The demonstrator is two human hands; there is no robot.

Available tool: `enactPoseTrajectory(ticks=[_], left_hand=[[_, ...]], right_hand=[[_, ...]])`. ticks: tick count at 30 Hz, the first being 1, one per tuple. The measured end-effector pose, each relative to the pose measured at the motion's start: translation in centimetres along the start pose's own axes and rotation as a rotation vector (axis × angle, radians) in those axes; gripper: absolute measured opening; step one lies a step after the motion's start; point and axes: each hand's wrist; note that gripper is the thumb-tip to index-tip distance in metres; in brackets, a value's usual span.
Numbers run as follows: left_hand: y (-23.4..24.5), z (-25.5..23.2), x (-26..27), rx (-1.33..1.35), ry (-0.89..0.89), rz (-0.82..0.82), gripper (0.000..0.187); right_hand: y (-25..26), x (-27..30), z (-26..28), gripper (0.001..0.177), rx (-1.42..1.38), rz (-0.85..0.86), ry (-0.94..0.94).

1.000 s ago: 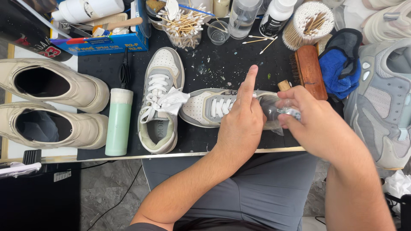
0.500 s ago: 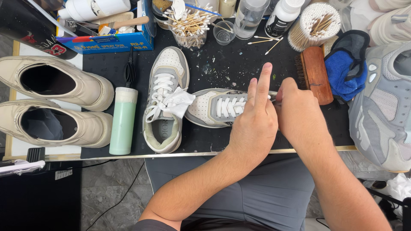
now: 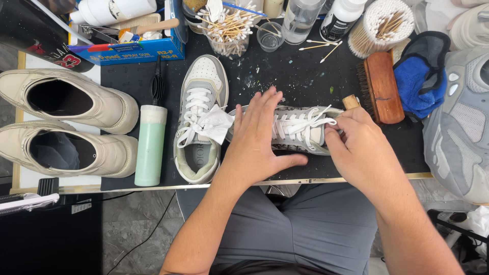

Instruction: The person ties the laces of a grey sneaker, then sprays a cleaning solution from a bottle onto the shoe. They proceed to scrub the shoe with a wooden brush and use a cotton swab to clean the sole and edges. The person handles the shoe carefully, rotating it to access different areas.

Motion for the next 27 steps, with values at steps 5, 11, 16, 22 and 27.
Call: enactPoseTrajectory(ticks=[5,11,16,22,27], left_hand=[[-1.1,1.5,-0.3,-0.022,0.145,0.139,0.134],[-1.2,2.0,-0.5,0.003,0.145,0.08,0.136],[-1.1,2.1,-0.4,0.037,0.126,0.049,0.136],[-0.9,2.4,-0.4,0.089,0.107,0.07,0.132],[-1.0,2.2,-0.2,0.055,0.128,0.075,0.133]], right_hand=[[-1.4,-0.1,1.2,0.034,0.088,-0.01,-0.14],[-1.1,-0.4,1.0,0.029,-0.021,-0.012,-0.115],[-0.3,-0.7,-0.1,0.025,-0.286,0.164,-0.301],[-2.2,-1.2,-0.9,0.026,-0.571,0.213,-0.286],[-2.9,-2.2,-2.4,0.029,-1.005,0.287,-0.485]])
Point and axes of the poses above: each hand's wrist, its own x-axis away from the middle knuckle, its own y-axis out of the back of the hand, z = x × y, and after that the axes turned 3 degrees about z, right-handed
